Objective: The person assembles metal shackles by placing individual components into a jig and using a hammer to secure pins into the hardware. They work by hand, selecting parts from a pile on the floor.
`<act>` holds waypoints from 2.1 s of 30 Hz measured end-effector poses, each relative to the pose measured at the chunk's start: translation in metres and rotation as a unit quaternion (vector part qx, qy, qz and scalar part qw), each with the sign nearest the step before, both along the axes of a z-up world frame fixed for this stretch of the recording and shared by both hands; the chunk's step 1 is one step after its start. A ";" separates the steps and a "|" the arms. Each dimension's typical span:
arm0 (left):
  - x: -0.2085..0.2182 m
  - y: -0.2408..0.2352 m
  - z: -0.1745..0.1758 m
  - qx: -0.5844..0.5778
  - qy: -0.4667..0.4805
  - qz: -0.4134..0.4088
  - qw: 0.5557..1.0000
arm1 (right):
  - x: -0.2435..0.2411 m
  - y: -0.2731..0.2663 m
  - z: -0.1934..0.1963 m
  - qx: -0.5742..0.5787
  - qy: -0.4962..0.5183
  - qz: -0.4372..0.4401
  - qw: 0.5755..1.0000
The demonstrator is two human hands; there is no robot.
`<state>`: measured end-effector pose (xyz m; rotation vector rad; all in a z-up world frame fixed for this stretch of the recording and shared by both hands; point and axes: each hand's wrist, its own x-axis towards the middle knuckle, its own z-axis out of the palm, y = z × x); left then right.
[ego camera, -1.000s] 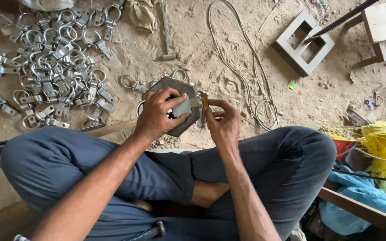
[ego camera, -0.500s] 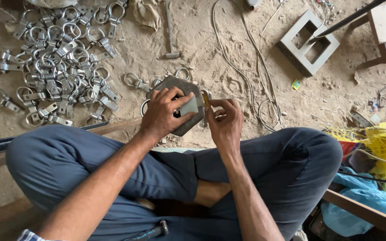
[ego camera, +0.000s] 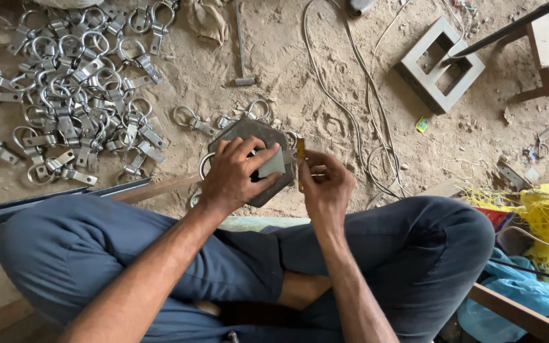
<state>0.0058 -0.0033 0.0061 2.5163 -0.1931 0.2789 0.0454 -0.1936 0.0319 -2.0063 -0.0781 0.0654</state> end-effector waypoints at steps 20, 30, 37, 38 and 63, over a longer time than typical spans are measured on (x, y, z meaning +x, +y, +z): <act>0.000 0.000 -0.004 0.007 -0.002 0.001 1.000 | 0.007 -0.008 -0.005 0.189 -0.049 -0.016 0.981; 0.000 0.000 0.001 0.016 -0.012 0.002 1.000 | -0.005 -0.003 0.007 -0.084 -0.018 0.033 0.996; 0.000 0.000 -0.010 0.020 -0.011 -0.001 1.000 | -0.006 -0.011 0.007 -0.149 -0.113 0.059 0.981; 0.002 -0.001 -0.013 0.018 -0.011 -0.002 1.000 | -0.006 -0.011 0.006 -0.134 -0.071 0.044 0.987; 0.001 0.000 0.009 0.004 0.029 -0.003 1.000 | -0.005 0.023 0.015 -0.126 -0.053 0.058 0.989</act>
